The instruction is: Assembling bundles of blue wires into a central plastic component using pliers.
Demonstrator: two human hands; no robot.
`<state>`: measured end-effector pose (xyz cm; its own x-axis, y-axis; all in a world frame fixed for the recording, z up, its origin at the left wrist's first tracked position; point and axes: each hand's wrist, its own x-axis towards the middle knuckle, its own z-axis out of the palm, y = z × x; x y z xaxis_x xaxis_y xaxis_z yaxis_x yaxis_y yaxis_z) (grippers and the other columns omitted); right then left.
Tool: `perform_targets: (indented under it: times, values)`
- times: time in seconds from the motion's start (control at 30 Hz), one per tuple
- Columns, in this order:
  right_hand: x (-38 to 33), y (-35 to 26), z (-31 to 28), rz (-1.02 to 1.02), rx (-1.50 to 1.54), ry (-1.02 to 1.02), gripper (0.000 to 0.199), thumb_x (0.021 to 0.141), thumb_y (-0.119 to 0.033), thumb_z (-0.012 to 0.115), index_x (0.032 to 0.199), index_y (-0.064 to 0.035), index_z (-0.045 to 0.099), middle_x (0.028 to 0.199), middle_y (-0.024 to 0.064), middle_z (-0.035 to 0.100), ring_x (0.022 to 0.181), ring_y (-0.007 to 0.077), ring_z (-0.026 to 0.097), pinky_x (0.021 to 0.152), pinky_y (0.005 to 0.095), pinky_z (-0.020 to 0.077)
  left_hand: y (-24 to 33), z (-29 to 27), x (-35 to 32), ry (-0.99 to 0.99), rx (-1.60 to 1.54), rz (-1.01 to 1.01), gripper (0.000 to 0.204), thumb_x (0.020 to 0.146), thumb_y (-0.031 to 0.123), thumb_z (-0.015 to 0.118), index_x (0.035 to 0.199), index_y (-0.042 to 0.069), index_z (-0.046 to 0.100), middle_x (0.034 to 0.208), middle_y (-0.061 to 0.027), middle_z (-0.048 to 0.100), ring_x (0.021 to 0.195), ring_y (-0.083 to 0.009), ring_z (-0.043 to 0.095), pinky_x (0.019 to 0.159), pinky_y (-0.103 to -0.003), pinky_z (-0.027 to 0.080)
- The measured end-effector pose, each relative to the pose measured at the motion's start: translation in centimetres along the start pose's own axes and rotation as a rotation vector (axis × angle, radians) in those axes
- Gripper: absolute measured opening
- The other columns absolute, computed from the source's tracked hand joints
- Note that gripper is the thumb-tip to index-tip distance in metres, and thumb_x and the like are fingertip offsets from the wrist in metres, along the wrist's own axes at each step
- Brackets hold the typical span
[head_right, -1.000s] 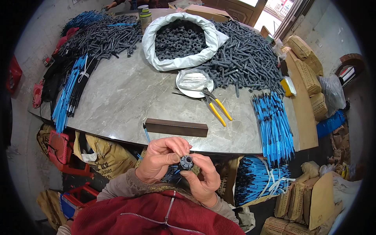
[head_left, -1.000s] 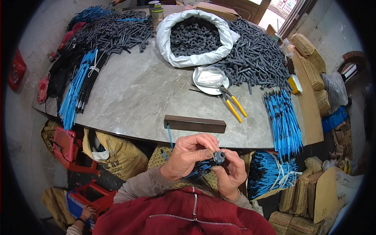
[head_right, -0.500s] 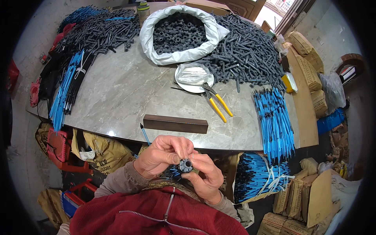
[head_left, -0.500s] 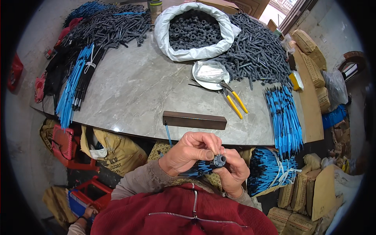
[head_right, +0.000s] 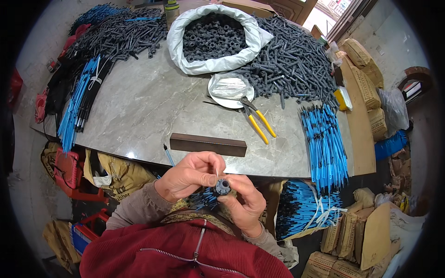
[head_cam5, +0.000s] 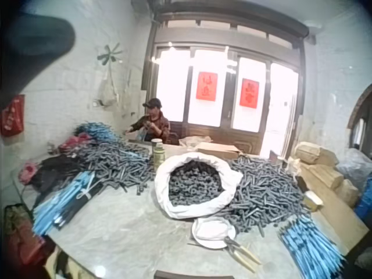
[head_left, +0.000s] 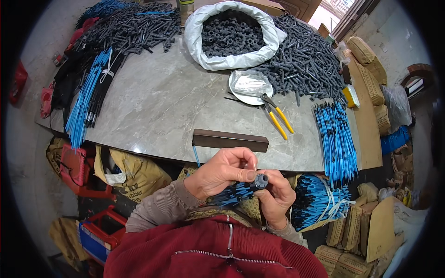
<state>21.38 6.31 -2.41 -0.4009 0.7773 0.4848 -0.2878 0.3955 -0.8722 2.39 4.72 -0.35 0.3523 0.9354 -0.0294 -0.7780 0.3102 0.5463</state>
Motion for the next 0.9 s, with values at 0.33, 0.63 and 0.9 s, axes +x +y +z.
perform_targets:
  times: [0.33,0.63,0.9]
  values:
    - [0.0,-0.3,0.5,0.01,-0.005,0.042,0.044,0.08,-0.004,0.082,0.12,0.0028,0.064,0.114,0.0173,0.067,0.101,0.0224,0.065,0.086,0.0307,0.0522,-0.7,0.8,-3.2,0.18,0.96,0.571,0.029,0.082,-0.002,0.076,0.111,-0.002,0.071,0.1,-0.0096,0.063,0.086,-0.0166,0.062,0.073,-0.028,0.049]
    - [0.0,-0.4,0.8,-0.016,-0.08,0.04,0.038,0.083,-0.006,0.08,0.118,0.0023,0.066,0.112,0.0162,0.068,0.099,0.0221,0.065,0.085,0.0307,0.0524,-2.6,1.9,-3.6,0.31,1.495,0.992,0.036,0.082,-0.002,0.073,0.118,-0.005,0.068,0.1,-0.0158,0.063,0.083,-0.0276,0.064,0.07,-0.033,0.052]
    - [0.0,-0.6,1.1,-0.045,-0.183,0.059,0.031,0.086,-0.007,0.077,0.114,0.0021,0.068,0.106,0.0161,0.07,0.094,0.0219,0.067,0.082,0.0303,0.0532,-3.5,1.5,-2.9,0.333,1.6,1.155,0.039,0.079,-0.005,0.074,0.116,-0.011,0.064,0.101,-0.0155,0.062,0.08,-0.0295,0.064,0.065,-0.037,0.053]
